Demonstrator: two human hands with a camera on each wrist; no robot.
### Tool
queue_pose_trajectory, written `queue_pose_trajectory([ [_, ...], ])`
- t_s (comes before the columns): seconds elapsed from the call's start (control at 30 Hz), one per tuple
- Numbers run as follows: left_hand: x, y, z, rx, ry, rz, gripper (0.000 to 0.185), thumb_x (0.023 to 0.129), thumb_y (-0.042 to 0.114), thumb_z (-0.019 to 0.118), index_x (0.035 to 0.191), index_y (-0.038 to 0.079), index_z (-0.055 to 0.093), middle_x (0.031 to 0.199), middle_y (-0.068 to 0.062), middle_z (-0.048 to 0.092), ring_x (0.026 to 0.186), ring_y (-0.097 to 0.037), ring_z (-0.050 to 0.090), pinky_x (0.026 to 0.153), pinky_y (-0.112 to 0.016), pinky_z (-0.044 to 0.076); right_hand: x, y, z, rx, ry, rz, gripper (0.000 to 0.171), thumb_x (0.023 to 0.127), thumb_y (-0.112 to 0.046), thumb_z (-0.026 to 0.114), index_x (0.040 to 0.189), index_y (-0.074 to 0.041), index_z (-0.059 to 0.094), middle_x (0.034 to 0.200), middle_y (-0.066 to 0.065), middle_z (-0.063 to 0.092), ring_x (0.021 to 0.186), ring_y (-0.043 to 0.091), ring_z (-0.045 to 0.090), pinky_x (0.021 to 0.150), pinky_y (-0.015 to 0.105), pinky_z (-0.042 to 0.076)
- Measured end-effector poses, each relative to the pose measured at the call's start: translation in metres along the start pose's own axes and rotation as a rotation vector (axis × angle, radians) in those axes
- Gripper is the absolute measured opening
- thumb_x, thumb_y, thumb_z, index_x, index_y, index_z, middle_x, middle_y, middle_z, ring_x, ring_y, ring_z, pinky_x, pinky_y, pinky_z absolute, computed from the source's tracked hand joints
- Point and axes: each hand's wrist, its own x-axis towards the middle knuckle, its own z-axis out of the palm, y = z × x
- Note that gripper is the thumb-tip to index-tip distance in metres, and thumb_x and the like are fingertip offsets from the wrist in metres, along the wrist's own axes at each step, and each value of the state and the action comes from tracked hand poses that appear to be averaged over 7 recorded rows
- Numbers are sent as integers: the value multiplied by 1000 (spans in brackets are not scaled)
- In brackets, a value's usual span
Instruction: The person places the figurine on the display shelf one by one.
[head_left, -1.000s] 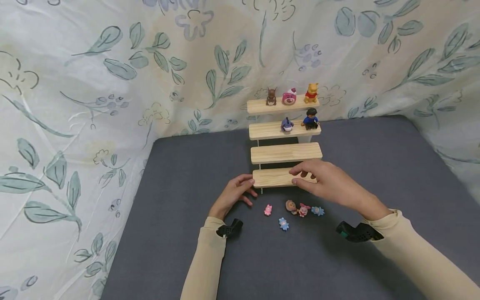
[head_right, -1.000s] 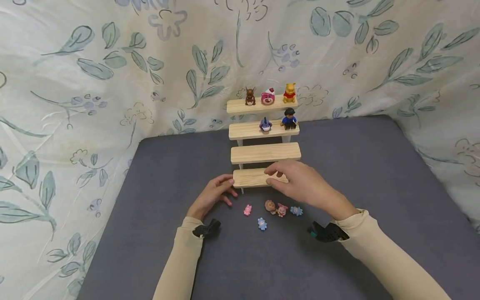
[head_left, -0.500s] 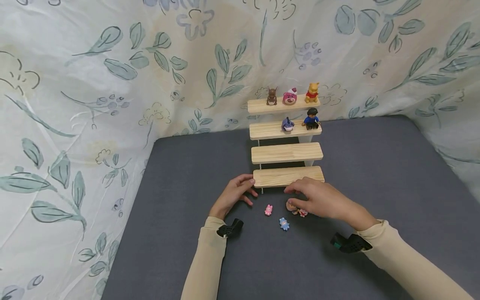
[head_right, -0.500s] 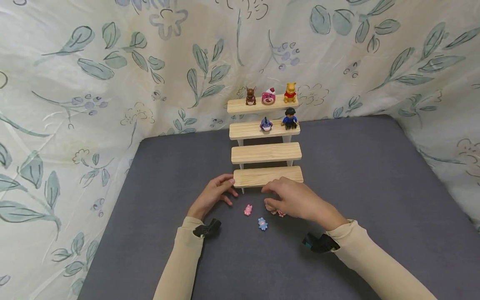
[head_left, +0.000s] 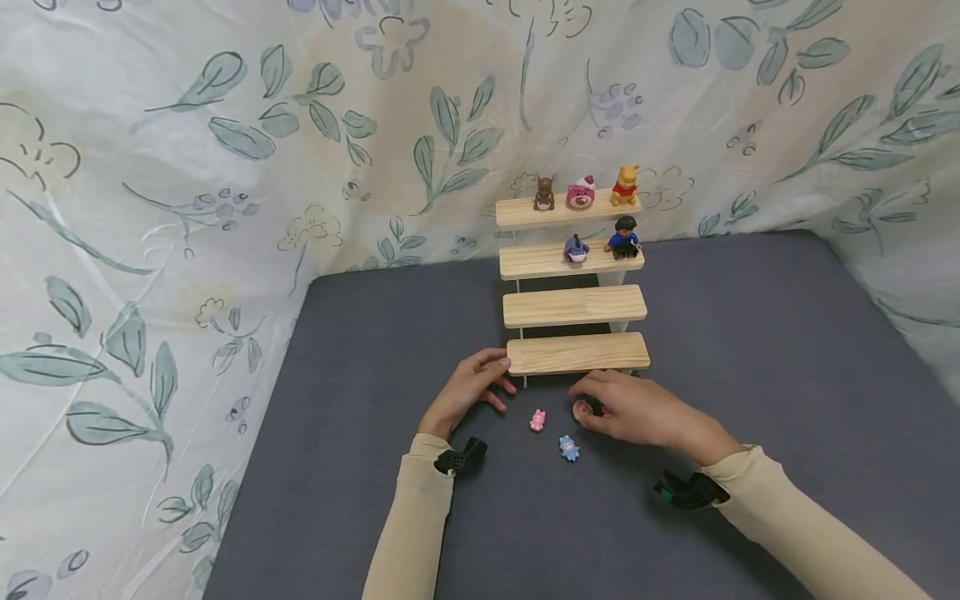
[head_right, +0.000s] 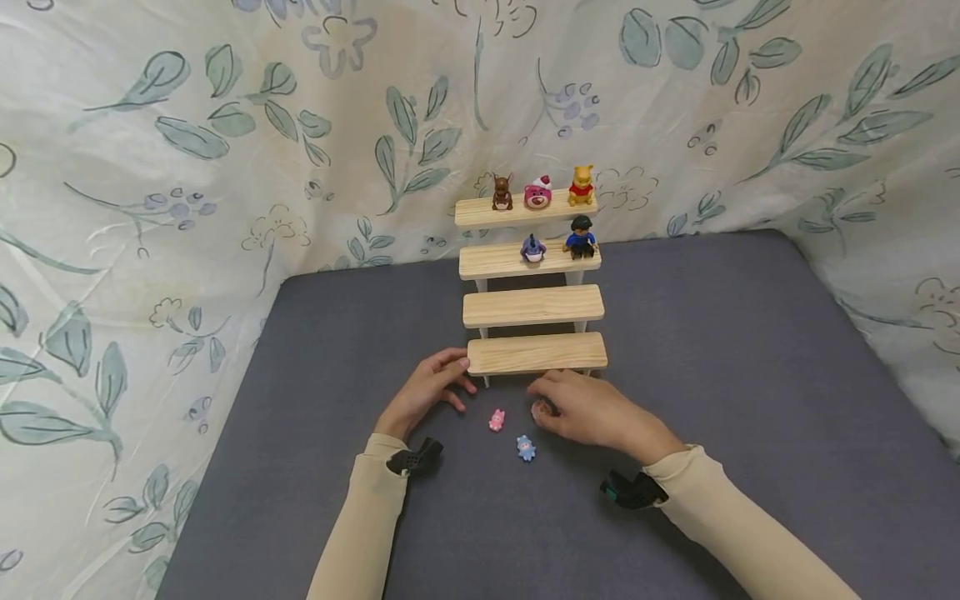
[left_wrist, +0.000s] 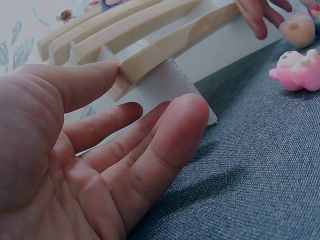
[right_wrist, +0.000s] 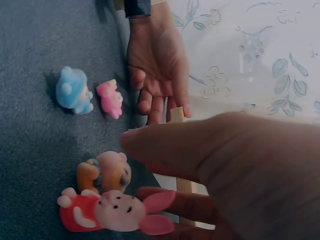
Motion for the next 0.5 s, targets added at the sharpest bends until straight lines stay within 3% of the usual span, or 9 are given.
queue_pose_trajectory([
  [0.3,1,-2,0,-1,3,-4,44,105,29,58,142,7,54,118,-16,62,83,-15,69,60,-30,63,0,2,8,-31,-36,-22,29,95,-17,71,123,-16,69,116,1,63,91,11,52,68,27,46],
  [0.5,1,-2,-1,5,-1,6,45,105,29,58,143,6,53,121,-17,61,84,-14,69,61,-30,63,2,1,9,-29,-31,-9,25,95,-15,71,120,-15,70,107,-1,63,85,9,48,64,24,40],
])
